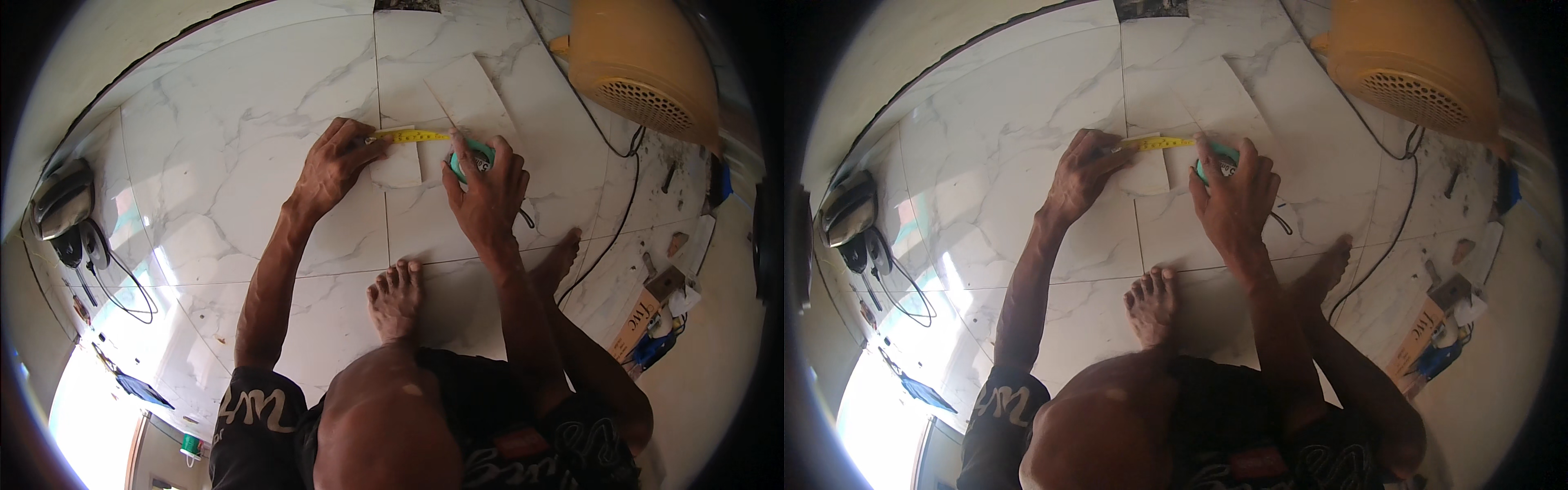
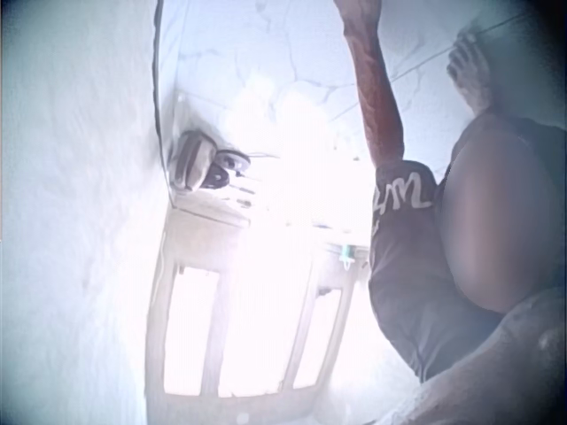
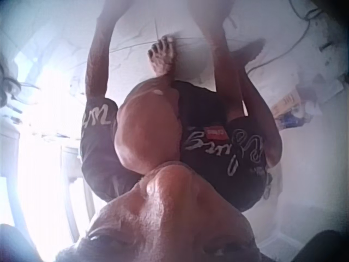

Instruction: The person measures a white tile with a tape measure and marks it with a pencil. He then uses a small rectangular tile as a guide to draw a line. He measures a gap in the floor and places the tile in the gap to check the fit.

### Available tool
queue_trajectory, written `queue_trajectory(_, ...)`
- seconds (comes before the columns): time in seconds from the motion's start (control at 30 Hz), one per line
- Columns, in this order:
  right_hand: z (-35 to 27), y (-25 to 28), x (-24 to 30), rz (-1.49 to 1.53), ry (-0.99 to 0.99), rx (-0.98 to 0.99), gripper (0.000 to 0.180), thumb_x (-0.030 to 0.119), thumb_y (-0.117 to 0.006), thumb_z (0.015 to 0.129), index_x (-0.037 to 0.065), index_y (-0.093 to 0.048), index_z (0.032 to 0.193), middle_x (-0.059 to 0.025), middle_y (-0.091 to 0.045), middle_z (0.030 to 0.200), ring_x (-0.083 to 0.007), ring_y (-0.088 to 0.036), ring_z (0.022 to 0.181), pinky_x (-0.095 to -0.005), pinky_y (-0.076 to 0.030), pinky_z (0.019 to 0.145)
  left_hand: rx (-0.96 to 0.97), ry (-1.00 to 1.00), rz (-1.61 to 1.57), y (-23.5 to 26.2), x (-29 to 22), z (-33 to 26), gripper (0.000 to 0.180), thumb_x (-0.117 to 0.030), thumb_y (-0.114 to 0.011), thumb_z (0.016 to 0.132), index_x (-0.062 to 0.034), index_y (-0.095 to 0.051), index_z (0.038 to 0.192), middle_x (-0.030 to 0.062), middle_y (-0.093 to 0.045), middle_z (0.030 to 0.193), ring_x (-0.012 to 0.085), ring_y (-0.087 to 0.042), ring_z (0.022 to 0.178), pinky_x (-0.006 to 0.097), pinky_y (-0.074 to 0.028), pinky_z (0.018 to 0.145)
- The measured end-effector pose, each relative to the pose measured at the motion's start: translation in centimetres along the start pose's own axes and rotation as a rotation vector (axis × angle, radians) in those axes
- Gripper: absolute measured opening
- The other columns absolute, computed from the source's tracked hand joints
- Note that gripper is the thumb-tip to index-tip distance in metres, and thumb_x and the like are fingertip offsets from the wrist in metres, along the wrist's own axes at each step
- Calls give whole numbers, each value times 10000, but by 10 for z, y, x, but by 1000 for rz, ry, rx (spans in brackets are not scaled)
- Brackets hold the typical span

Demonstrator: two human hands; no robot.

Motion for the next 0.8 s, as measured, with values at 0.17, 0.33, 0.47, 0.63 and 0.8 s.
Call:
queue_trajectory(0.17,-1,4,-1,0,21,-59,537,328,-747,899,339,-608,1418,-144,-486,1321,-361,-499,1078,-480,-389,839,32,8,-3,-1,-1,-2,383,-80,-758,822,-150,-774,1198,53,-637,1118,243,-615,1010,352,-596,847)
queue_trajectory(0.33,3,0,-6,10,16,30,556,318,-752,895,334,-592,1428,-152,-474,1355,-371,-492,1116,-516,-388,882,23,-12,24,1,-5,-1,394,-39,-771,807,-148,-773,1185,59,-651,1223,258,-624,1058,363,-591,873)
queue_trajectory(0.47,8,7,-5,9,52,100,580,294,-770,879,334,-583,1427,-158,-453,1389,-375,-479,1167,-562,-375,922,33,-59,96,-4,-5,-5,403,-21,-776,801,-119,-762,1192,74,-652,1321,289,-622,1160,385,-579,935)
queue_trajectory(0.63,-6,27,-3,138,138,-85,456,237,-758,898,96,-630,1313,-157,-575,1186,-335,-591,1003,-479,-478,818,14,-90,41,0,-4,-6,346,-14,-765,799,-63,-756,1141,95,-678,1298,313,-621,1185,397,-558,979)
queue_trajectory(0.8,-56,-9,5,170,54,164,271,129,-714,937,-3,-652,1165,-123,-623,1001,-284,-679,788,-381,-556,633,-70,-123,-29,1,-6,6,235,-14,-795,772,-45,-776,1004,96,-710,1187,304,-638,1092,390,-574,922)
Point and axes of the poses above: each hand's wrist, its own z-axis towards the middle knuckle, its own y-axis out of the back of the hand, x = y × z, the point moved 7 cm from there along z, towards the middle knuckle
